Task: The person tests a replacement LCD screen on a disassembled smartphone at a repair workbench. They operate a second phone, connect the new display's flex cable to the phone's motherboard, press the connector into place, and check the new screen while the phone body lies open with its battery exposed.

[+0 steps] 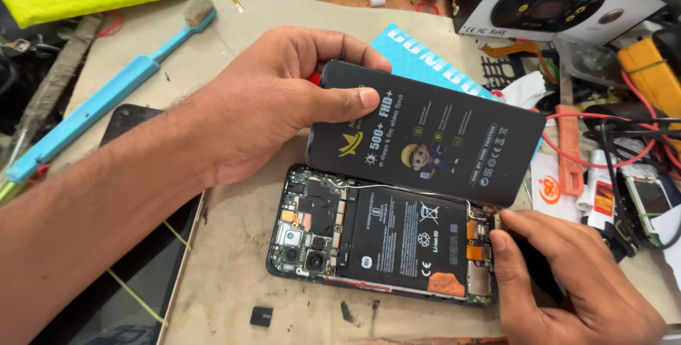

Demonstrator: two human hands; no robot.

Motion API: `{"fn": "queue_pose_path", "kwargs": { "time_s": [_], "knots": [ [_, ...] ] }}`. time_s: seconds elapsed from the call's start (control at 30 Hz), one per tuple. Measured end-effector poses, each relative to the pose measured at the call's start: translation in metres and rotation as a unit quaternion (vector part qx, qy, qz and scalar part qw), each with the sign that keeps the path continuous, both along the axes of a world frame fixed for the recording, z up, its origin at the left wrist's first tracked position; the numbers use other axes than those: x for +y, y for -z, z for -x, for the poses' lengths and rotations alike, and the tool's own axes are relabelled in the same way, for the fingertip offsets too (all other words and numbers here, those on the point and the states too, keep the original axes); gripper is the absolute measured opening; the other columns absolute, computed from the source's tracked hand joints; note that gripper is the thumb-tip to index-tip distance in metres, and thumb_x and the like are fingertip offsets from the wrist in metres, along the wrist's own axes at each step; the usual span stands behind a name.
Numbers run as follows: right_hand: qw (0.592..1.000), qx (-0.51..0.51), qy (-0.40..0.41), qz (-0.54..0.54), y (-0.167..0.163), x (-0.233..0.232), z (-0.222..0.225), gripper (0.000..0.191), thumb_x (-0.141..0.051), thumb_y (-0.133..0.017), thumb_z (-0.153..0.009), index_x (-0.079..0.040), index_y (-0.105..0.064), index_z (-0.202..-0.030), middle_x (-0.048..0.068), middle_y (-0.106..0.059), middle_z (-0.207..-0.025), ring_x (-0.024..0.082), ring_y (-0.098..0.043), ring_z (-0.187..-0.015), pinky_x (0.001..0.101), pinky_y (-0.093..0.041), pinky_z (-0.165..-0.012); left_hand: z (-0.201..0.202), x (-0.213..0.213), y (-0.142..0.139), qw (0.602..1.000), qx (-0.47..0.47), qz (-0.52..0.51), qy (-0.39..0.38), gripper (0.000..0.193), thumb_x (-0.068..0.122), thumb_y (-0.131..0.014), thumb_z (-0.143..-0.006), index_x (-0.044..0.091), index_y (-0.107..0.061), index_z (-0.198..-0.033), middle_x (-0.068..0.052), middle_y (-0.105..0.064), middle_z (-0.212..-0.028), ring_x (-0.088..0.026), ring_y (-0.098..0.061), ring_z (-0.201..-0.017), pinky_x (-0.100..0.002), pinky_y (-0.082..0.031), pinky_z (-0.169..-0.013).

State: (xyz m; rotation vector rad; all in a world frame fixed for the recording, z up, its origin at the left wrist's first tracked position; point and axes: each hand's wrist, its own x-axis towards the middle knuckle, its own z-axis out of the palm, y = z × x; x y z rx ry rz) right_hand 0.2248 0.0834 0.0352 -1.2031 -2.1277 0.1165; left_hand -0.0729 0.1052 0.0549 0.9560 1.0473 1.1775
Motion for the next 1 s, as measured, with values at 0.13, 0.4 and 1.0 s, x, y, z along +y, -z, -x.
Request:
{"fn": "queue_pose_path", "kwargs": {
  "time_s": [0.13, 0.4, 1.0],
  "knots": [
    [1.0, -0.005, -0.015, -0.004, 0.003, 0.003, -0.004, 0.024, -0.002, -0.08, -0.087, 0.003, -0.073, -0.11, 0.016, -0.074, -0.102, 0.022, -0.074, -0.097, 0.031, -0.056, -0.09, -0.002, 0.0, -0.002, 0.999, 0.019, -0.025, 0.004, 0.025, 0.007, -0.071, -0.09, 0.003, -0.069, -0.115, -0.006, -0.077, -0.094, -0.007, -0.072, -0.08, -0.026, -0.063, -0.074],
    [0.999, -0.014, -0.033, -0.006, 0.007, 0.006, -0.008, 0.025, 0.001, -0.078, -0.091, 0.002, -0.072, -0.115, 0.015, -0.074, -0.101, 0.022, -0.074, -0.096, 0.0309, -0.056, -0.093, 0.005, 0.002, 0.001, 0.997, 0.039, -0.06, -0.003, 0.026, 0.006, -0.074, -0.093, 0.004, -0.071, -0.118, -0.005, -0.077, -0.095, -0.008, -0.073, -0.08, -0.026, -0.064, -0.07],
    [0.997, -0.06, 0.044, 0.017, 0.002, -0.002, 0.002, 0.019, -0.004, -0.078, -0.089, -0.002, -0.077, -0.108, 0.014, -0.074, -0.101, 0.02, -0.072, -0.087, 0.0311, -0.056, -0.074, 0.003, 0.0, 0.006, 0.988, 0.109, -0.107, -0.01, 0.023, 0.008, -0.073, -0.091, 0.004, -0.07, -0.114, -0.003, -0.078, -0.095, -0.003, -0.075, -0.084, -0.021, -0.068, -0.074]
  ]
}}
